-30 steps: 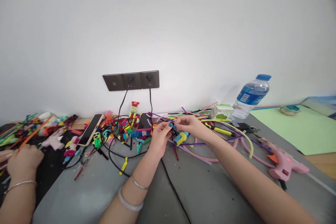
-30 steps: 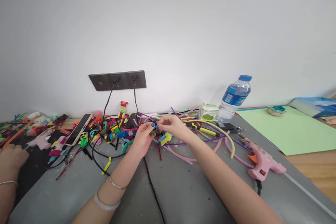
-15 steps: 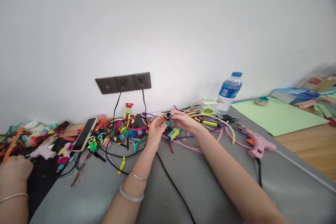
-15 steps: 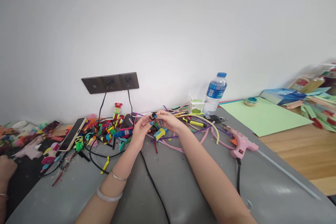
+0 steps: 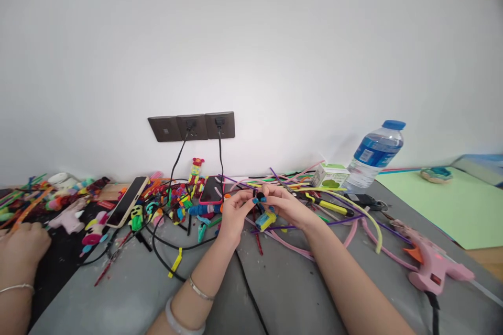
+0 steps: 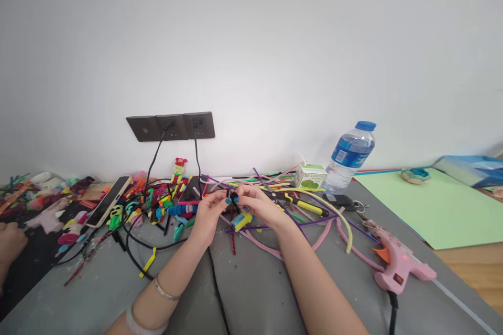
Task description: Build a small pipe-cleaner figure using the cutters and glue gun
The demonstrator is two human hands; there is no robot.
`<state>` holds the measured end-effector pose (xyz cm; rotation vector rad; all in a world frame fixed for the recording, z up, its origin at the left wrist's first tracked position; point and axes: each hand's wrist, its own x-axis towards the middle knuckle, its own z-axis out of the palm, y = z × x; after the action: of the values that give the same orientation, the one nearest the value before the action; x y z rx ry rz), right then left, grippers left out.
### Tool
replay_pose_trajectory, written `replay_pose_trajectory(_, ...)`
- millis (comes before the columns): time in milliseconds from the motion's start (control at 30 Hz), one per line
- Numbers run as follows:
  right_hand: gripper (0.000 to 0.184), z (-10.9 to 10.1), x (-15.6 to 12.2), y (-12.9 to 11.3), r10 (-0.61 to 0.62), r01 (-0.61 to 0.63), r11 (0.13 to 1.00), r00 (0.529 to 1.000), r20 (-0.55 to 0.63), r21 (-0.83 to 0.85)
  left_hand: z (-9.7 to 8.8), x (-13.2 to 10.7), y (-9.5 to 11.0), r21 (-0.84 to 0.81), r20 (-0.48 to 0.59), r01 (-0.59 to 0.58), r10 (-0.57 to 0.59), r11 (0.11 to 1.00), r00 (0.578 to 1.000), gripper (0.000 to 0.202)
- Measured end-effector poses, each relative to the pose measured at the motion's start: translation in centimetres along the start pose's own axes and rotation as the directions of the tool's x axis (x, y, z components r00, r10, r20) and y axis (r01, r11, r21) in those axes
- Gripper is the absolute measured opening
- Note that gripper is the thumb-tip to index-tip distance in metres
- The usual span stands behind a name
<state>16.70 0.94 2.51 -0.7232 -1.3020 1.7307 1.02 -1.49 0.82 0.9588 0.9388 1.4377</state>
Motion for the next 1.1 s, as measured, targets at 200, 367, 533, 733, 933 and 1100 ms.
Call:
replay_pose_trajectory(200, 0.029, -0.3, 0.0, -0.2, 0.047, -0.045, 0.998, 0.997, 0.066, -0.036, -0.1, 0.1, -0.2, -0.028, -0.005, 0.032, -0.032, 0.999, 0.999, 0.025)
replay_pose_trajectory(367, 0.03, -0.6, 0.0, -0.2, 0.084, -0.081, 0.996, 0.991, 0.101, -0.033, 0.0, 0.0, -0.1, -0.056, 0.04, 0.147, -0.145, 0.988, 0.989, 0.033)
replay_pose_trajectory(533, 0.029, -0.9, 0.0, 0.1, 0.088, -0.081, 0.995, 0.989, 0.122, -0.062, -0.2, 0.0, 0.0, -0.014, 0.075, 0.18, -0.178, 0.984, 0.981, 0.038)
replay_pose_trajectory(733, 0.025, -0.6, 0.0, 0.3, 0.036, -0.023, 0.987, 0.996, 0.081, -0.159, -0.3, 0.3, 0.4, 0.029, 0.103, 0.122, -0.124, 0.992, 0.987, 0.034)
replay_pose_trajectory(933, 0.029, -0.1, -0.2, 0.2, -0.032, 0.033, 0.989, 0.999, 0.009, -0.145, -0.3, 0.2, 0.6, 0.078, 0.097, 0.089, -0.096, 0.993, 0.991, 0.032)
replay_pose_trajectory(1100, 0.033, -0.3, 0.2, 0.8, -0.084, 0.073, 0.98, 0.995, -0.052, -0.184, -1.0, 0.6, 0.2, 0.169, 0.087, -0.028, 0.014, 0.985, 0.996, 0.019)
